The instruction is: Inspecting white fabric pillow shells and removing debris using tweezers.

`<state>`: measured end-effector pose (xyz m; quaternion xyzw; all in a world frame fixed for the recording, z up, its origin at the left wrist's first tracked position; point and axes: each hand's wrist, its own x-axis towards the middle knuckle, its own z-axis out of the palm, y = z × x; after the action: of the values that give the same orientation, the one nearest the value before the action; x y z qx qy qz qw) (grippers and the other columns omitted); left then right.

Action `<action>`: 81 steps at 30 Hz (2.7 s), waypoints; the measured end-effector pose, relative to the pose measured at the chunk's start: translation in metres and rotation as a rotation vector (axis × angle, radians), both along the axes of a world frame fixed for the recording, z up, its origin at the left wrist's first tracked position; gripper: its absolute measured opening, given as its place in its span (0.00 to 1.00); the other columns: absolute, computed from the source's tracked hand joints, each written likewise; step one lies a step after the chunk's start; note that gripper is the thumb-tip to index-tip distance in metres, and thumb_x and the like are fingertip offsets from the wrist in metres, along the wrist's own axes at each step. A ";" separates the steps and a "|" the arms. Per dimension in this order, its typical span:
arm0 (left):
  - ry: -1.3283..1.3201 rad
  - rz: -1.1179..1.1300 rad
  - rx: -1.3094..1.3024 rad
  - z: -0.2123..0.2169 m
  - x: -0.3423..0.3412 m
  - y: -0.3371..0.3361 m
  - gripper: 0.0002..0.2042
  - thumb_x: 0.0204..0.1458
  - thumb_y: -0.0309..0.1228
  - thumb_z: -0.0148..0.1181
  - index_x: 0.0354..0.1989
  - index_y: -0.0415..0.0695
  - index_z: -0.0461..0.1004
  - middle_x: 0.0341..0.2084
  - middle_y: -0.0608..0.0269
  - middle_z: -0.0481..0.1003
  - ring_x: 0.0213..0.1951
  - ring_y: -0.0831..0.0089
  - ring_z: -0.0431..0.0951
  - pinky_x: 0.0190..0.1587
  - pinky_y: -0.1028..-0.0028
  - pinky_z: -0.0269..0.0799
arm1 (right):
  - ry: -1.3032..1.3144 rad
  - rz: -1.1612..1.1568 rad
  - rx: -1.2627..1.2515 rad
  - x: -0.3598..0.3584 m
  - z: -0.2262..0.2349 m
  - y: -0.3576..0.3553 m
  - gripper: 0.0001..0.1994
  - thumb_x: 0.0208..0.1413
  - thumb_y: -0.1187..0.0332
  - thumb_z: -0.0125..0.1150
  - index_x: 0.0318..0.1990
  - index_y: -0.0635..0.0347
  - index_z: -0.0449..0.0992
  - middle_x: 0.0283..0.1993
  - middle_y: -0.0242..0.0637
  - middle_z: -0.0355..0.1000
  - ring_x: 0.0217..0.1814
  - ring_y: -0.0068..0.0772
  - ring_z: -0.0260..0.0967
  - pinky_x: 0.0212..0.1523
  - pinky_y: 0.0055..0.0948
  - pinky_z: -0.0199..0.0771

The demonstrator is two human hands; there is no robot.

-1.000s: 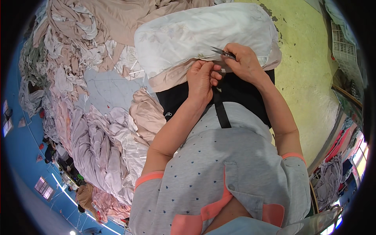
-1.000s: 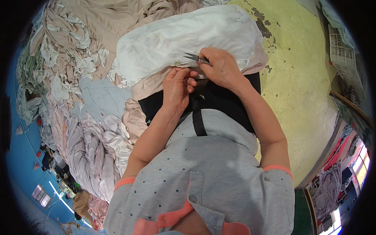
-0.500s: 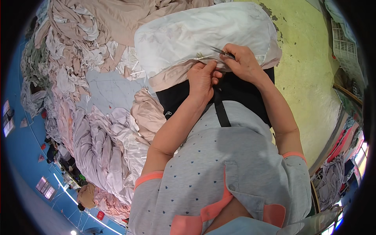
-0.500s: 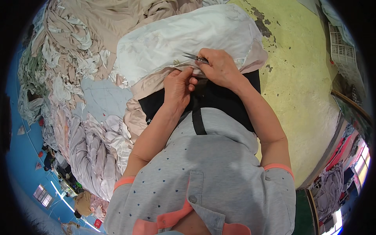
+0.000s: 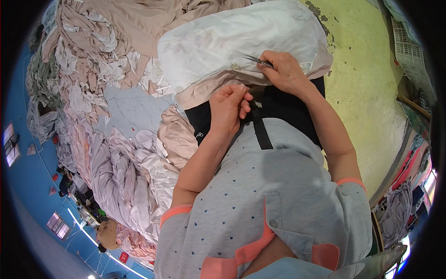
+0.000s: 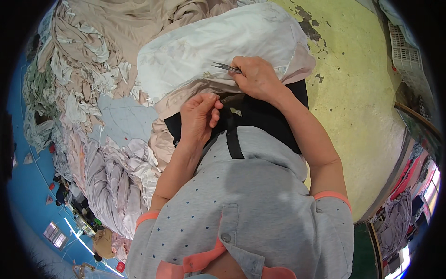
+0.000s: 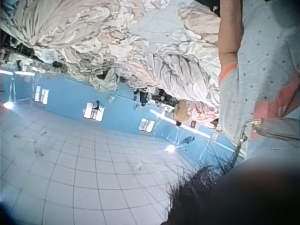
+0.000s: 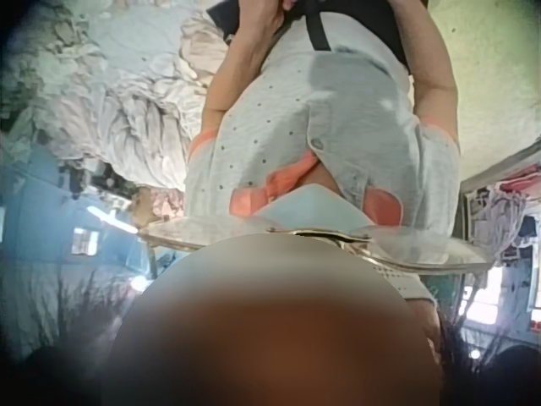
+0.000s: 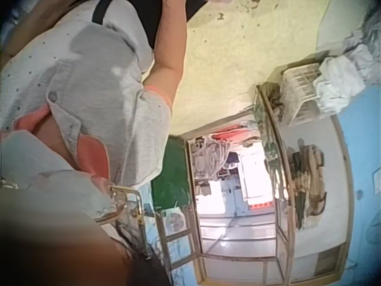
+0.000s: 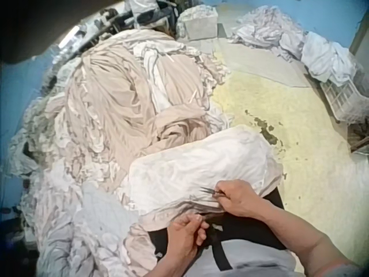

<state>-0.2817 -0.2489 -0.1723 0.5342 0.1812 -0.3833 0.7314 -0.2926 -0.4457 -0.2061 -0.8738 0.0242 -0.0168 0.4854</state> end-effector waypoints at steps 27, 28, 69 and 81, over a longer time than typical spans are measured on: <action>-1.276 -0.507 0.567 -0.025 0.046 -0.030 0.02 0.52 0.22 0.54 0.30 0.36 0.71 0.22 0.51 0.74 0.25 0.60 0.76 0.25 0.67 0.70 | 0.054 0.030 0.021 0.002 0.004 -0.002 0.10 0.54 0.66 0.55 0.28 0.66 0.71 0.19 0.46 0.65 0.22 0.44 0.62 0.27 0.36 0.62; -1.085 -0.491 0.542 -0.023 0.046 -0.029 0.03 0.54 0.23 0.53 0.30 0.36 0.71 0.21 0.53 0.73 0.23 0.65 0.77 0.24 0.69 0.69 | 0.054 0.030 0.020 0.002 0.003 -0.002 0.10 0.54 0.66 0.55 0.28 0.66 0.71 0.19 0.46 0.65 0.22 0.44 0.62 0.27 0.36 0.62; -1.297 -0.077 0.949 -0.001 0.041 0.101 0.20 0.38 0.25 0.64 0.43 0.38 0.70 0.40 0.51 0.73 0.40 0.56 0.73 0.43 0.65 0.69 | -0.017 0.059 -0.173 0.002 0.009 0.009 0.10 0.44 0.72 0.66 0.33 0.65 0.73 0.28 0.39 0.67 0.29 0.33 0.64 0.32 0.27 0.64; -0.700 -0.415 0.477 -0.012 0.076 0.154 0.09 0.48 0.29 0.64 0.32 0.38 0.73 0.29 0.70 0.72 0.35 0.81 0.70 0.42 0.78 0.65 | -0.081 0.028 0.173 0.009 0.023 -0.011 0.06 0.49 0.74 0.61 0.30 0.67 0.71 0.26 0.30 0.64 0.27 0.19 0.58 0.29 0.20 0.57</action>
<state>-0.2056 -0.0951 -0.1845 0.8094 -0.1039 -0.2661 0.5131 -0.2831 -0.4563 -0.1834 -0.8274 -0.0063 -0.0434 0.5600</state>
